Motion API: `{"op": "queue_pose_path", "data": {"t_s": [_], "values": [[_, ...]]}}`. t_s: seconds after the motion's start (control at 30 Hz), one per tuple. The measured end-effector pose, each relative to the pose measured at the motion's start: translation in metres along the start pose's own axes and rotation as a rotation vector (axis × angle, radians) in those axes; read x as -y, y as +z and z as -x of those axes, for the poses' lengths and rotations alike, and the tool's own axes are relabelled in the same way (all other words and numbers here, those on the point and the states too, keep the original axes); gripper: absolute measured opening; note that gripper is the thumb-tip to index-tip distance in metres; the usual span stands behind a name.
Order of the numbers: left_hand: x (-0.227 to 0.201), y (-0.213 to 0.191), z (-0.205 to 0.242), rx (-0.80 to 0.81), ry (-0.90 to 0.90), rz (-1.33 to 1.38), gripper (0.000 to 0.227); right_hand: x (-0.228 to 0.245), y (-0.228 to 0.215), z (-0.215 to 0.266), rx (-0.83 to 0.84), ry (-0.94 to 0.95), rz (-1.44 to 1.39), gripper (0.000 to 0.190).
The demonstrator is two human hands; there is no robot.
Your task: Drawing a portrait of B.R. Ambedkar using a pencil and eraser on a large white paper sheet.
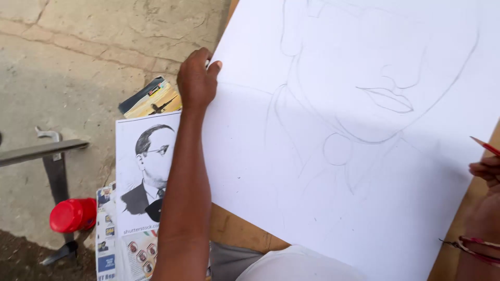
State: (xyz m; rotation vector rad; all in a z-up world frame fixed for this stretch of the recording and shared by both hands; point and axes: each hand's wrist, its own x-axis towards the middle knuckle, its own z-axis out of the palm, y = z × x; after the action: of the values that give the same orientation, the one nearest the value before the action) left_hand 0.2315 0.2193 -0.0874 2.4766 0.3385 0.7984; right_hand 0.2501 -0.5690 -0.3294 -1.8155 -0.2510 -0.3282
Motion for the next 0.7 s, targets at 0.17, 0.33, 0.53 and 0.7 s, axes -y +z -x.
{"op": "queue_pose_path", "data": {"t_s": [0.17,0.33,0.53,0.7], "values": [[0.022,-0.004,0.015,0.095,-0.113,0.170,0.019,0.299,0.174,-0.023,-0.313,0.041,-0.349,0.020],[0.028,-0.010,0.021,0.115,-0.199,0.133,0.022,0.295,0.203,-0.035,-0.315,0.098,-0.360,0.008],[0.035,-0.012,0.028,0.129,-0.192,0.097,0.025,0.286,0.212,-0.015,-0.266,0.120,-0.324,0.014],[0.035,-0.014,0.038,0.163,-0.295,-0.008,0.032,0.282,0.207,-0.009,-0.206,0.106,-0.298,0.016]]}}
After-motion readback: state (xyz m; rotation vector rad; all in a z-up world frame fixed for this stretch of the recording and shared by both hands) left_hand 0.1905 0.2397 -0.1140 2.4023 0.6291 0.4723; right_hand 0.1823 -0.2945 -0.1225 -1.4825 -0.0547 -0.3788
